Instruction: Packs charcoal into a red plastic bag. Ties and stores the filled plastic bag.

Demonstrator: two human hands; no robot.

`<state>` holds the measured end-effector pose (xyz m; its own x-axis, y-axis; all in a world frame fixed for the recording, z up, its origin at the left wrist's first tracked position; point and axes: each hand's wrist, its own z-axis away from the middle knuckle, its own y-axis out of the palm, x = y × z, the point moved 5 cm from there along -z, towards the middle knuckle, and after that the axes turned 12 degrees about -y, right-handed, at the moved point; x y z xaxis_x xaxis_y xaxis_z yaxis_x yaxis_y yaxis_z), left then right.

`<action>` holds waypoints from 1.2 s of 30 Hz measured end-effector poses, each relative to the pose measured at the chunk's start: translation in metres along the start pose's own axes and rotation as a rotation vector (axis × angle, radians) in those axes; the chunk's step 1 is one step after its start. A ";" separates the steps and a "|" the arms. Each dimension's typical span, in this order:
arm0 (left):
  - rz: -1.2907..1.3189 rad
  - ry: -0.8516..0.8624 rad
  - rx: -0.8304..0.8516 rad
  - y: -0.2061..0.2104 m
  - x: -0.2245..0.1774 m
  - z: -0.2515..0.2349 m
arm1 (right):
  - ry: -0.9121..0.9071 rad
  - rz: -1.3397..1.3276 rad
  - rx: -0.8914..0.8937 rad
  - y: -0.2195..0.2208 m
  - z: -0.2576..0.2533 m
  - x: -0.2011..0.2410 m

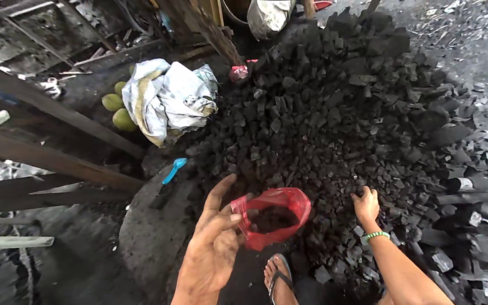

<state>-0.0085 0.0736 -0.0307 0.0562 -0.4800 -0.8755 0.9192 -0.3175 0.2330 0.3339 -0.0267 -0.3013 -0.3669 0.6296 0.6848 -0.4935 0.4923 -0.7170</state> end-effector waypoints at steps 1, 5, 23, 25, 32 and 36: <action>0.011 -0.004 -0.004 -0.001 0.000 0.000 | -0.026 0.034 0.019 0.002 -0.002 0.001; 0.034 -0.015 -0.005 -0.002 0.000 0.001 | -0.102 0.116 0.054 0.002 -0.003 0.005; 0.128 0.206 -0.205 -0.053 -0.026 0.022 | -0.185 -0.060 0.124 -0.049 0.029 -0.004; 0.142 0.211 -0.218 -0.061 -0.026 0.025 | -0.178 -0.137 0.154 -0.047 0.033 -0.002; 0.264 0.210 -0.301 -0.084 -0.026 0.039 | -0.134 -0.426 0.211 -0.025 0.051 0.012; 0.316 0.206 -0.329 -0.098 -0.023 0.046 | -0.148 -0.432 0.236 -0.018 0.055 0.008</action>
<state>-0.1184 0.0782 -0.0137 0.3974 -0.3291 -0.8566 0.9170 0.1085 0.3838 0.2962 -0.0638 -0.2751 -0.1893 0.2981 0.9356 -0.7831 0.5290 -0.3270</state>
